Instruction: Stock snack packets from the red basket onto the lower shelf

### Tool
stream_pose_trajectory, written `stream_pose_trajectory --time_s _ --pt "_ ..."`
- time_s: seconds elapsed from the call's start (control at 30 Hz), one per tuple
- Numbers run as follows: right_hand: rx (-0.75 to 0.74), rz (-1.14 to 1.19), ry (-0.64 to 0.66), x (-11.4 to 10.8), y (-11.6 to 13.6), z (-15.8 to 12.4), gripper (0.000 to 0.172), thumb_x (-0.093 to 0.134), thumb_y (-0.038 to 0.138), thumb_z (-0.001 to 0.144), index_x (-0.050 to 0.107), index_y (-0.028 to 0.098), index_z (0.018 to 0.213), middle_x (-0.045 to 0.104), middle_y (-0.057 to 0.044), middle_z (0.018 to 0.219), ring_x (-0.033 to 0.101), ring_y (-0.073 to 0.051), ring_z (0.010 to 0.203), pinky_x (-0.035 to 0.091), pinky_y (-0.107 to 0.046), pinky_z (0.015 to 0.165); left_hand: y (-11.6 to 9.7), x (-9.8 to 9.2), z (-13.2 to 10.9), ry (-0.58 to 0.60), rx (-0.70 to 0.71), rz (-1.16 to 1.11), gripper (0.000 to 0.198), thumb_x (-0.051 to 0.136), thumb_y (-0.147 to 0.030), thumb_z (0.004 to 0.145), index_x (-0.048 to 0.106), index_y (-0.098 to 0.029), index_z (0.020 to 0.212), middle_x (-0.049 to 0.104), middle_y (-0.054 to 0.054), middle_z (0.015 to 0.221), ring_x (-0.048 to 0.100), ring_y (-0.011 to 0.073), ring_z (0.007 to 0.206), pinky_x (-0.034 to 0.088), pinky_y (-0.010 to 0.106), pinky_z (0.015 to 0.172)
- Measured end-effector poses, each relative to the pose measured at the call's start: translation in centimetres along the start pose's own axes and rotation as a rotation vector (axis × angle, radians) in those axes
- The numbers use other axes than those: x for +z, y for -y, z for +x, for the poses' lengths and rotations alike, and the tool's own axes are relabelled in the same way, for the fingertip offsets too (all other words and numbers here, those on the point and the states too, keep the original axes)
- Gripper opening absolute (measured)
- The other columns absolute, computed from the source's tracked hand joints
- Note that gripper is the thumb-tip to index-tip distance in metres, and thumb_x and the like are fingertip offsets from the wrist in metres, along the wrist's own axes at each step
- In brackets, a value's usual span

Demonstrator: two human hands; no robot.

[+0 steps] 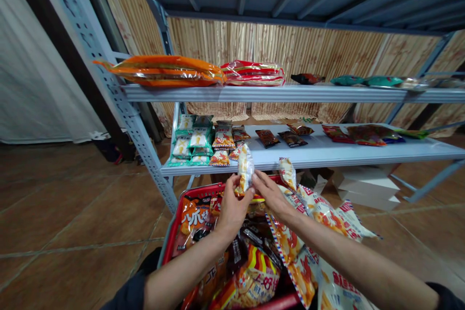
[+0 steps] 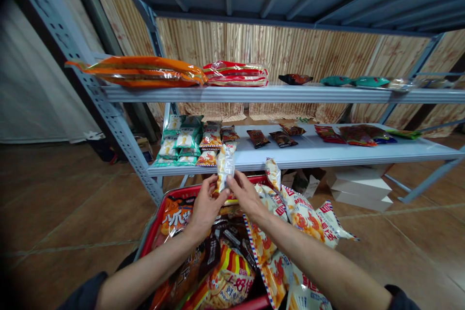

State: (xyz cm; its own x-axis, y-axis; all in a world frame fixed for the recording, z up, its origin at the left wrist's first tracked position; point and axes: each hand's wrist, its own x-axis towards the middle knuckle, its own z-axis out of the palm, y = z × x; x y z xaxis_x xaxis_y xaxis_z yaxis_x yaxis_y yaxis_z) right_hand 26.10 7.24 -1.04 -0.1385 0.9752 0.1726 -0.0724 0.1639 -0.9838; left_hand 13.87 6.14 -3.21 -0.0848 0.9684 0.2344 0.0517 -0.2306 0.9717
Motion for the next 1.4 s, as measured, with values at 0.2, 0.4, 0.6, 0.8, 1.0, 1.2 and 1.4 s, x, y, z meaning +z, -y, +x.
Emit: stream_pose_trajectory --time_s 0.2,0.4,0.6,0.8,1.0,1.2,1.4 --pt "0.202 0.285 0.004 -0.1 0.5 -0.1 0.044 0.065 0.039 0.071 0.057 0.020 0.110 0.065 -0.007 0.105 0.060 -0.021 0.092 0.048 -0.032 0.077 -0.9 0.3 -1.2 0.093 0.130 0.260 0.051 0.065 -0.033 0.071 0.051 -0.027 0.119 0.026 0.007 0.146 0.034 0.0247 0.128 0.029 0.041 0.104" --pt "0.350 0.306 -0.096 -1.1 -0.2 0.0 0.032 0.066 0.037 0.070 0.060 0.022 0.098 0.066 -0.004 0.102 0.060 -0.019 0.091 0.048 -0.031 0.074 0.2 -0.6 -0.1 0.012 0.014 0.150 0.045 0.057 -0.035 0.077 0.051 -0.024 0.120 0.038 0.009 0.139 0.041 0.0235 0.123 0.034 0.038 0.101" --pt "0.487 0.338 -0.150 -1.7 -1.0 0.6 0.024 0.065 0.031 0.072 0.058 0.022 0.093 0.066 -0.004 0.100 0.060 -0.017 0.088 0.049 -0.030 0.070 0.2 -1.7 1.3 0.022 -0.398 -0.137 0.046 0.058 -0.037 0.077 0.049 -0.015 0.116 0.055 0.017 0.121 0.056 0.0236 0.106 0.046 0.037 0.085" --pt "0.511 0.356 -0.059 -1.6 -0.2 2.1 0.020 0.061 0.025 0.074 0.058 0.021 0.093 0.066 -0.003 0.095 0.060 -0.015 0.086 0.050 -0.031 0.072 -0.5 -1.9 3.0 0.028 -0.351 -0.203 0.044 0.066 -0.028 0.069 0.053 -0.013 0.109 0.064 0.013 0.105 0.061 0.0200 0.093 0.045 0.036 0.086" --pt "0.416 0.284 -0.038 -2.2 1.6 3.5 0.016 0.060 0.027 0.077 0.058 0.019 0.090 0.065 -0.003 0.089 0.060 -0.015 0.079 0.051 -0.034 0.072 -1.5 -1.5 5.0 0.097 -0.350 -0.312 0.038 0.069 -0.024 0.064 0.059 -0.014 0.100 0.067 0.009 0.094 0.063 0.0185 0.085 0.047 0.035 0.082" --pt "0.348 0.186 -0.116 -2.8 2.5 3.6 0.030 0.062 0.033 0.076 0.055 0.022 0.102 0.064 -0.004 0.095 0.060 -0.015 0.076 0.051 -0.032 0.066 -1.7 0.1 5.7 0.074 -0.320 -0.263 0.034 0.069 -0.024 0.062 0.061 -0.015 0.094 0.068 0.006 0.086 0.063 0.0171 0.078 0.047 0.034 0.080" --pt "0.338 0.176 -0.116 -3.4 0.4 3.6 0.032 0.064 0.039 0.072 0.058 0.023 0.100 0.065 -0.006 0.100 0.060 -0.019 0.082 0.051 -0.030 0.062 0.0 1.0 5.8 0.110 -0.330 -0.211 0.025 0.067 -0.024 0.065 0.062 -0.013 0.087 0.068 0.007 0.080 0.063 0.0185 0.076 0.048 0.034 0.077"
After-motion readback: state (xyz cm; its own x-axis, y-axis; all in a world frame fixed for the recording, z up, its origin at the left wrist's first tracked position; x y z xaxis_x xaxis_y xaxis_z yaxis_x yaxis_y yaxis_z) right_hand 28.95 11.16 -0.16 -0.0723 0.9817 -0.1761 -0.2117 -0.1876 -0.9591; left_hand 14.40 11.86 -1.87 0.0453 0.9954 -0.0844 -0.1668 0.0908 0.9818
